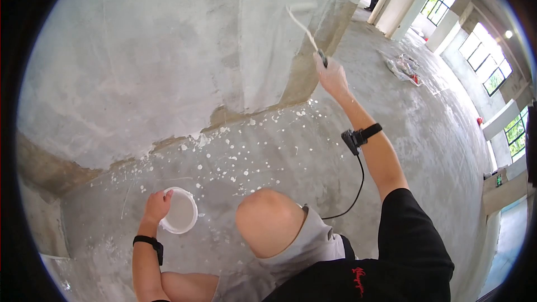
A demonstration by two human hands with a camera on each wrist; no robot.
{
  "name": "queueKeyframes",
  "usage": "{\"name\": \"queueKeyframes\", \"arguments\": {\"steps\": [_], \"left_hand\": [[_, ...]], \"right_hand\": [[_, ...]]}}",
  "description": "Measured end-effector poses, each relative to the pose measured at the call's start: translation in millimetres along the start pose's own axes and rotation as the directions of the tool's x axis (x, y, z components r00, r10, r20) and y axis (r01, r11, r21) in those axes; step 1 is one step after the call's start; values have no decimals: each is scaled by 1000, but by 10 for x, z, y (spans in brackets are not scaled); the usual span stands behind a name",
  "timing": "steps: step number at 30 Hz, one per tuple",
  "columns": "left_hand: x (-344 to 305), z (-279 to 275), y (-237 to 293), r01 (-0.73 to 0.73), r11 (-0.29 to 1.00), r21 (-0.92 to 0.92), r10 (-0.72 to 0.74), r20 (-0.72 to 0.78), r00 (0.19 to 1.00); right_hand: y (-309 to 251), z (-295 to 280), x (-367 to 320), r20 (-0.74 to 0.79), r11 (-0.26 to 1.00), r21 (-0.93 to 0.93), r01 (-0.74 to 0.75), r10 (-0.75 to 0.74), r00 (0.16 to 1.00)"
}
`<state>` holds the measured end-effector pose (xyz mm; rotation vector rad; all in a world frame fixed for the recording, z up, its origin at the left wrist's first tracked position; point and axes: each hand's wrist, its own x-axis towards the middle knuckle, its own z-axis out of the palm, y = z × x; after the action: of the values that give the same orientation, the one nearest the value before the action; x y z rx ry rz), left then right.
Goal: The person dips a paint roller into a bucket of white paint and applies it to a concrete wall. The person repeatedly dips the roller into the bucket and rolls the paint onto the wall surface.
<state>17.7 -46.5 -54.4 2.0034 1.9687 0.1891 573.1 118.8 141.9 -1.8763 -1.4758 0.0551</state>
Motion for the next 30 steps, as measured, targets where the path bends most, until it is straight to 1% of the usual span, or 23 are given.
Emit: {"name": "queueKeyframes", "arguments": {"steps": [1, 2, 4, 7, 8, 10, 11, 13, 15, 17, 19, 20, 22, 24, 25, 26, 28, 30], "left_hand": [[-5, 1, 7, -11, 1000, 3, 11, -4, 1000], [6, 0, 10, -25, 1000, 7, 25, -10, 1000], [20, 13, -24, -45, 999, 14, 45, -20, 999], [11, 25, -25, -51, 999, -7, 51, -21, 998], [9, 13, -20, -44, 999, -27, 44, -16, 999], [14, 12, -11, -32, 999, -19, 32, -21, 999], [19, 19, -1, -16, 1000, -11, 16, -23, 1000], [36, 39, -16, -21, 1000, -15, 21, -25, 999], [54, 66, -45, -20, 1000, -13, 20, -31, 999], [72, 92, -77, -12, 1000, 25, 13, -36, 999], [46, 61, -49, -13, 1000, 28, 14, -33, 999], [19, 41, -35, -19, 999, 31, 20, -27, 999], [-12, -4, -12, -2, 999, 33, 2, -10, 1000], [-41, -24, 12, 16, 999, 33, -16, -2, 1000], [-40, -17, 30, 19, 999, 29, -19, -7, 1000], [-31, -9, 35, 20, 1000, 24, -20, -11, 1000], [-12, 4, 28, 15, 999, 31, -15, 3, 1000], [2, -2, 24, 8, 999, 49, -9, 25, 1000]], "right_hand": [[-88, -100, 121, -48, 1000, 8, 23, -22, 999], [-170, -203, 253, -59, 1000, 6, 26, -25, 998], [-306, -422, 507, -168, 995, 81, 62, -47, 985], [-451, -773, 782, -165, 993, 91, 76, -60, 984], [-442, -783, 828, -169, 993, 88, 79, -63, 984], [-330, -721, 880, -171, 987, 77, 142, -127, 977], [-254, -667, 842, -175, 987, 72, 142, -128, 976], [-124, -510, 573, -131, 993, -29, 116, -119, 984], [172, -234, 354, -65, 987, 54, 154, -150, 987], [469, 45, 135, 34, 998, 47, 37, -38, 999], [575, 198, -128, 152, 996, -44, -78, 84, 985], [659, 308, -226, 159, 996, -40, -80, 85, 984], [959, 621, -383, 206, 988, -108, -113, 133, 969], [1137, 837, -524, 244, 983, -122, -137, 163, 956], [1165, 905, -574, 273, 977, -142, -157, 191, 943], [1192, 968, -618, 275, 978, -137, -155, 188, 943], [1236, 1046, -675, 260, 965, -200, -168, 218, 941], [1355, 1067, -625, 256, 964, -198, -179, 227, 940]]}}
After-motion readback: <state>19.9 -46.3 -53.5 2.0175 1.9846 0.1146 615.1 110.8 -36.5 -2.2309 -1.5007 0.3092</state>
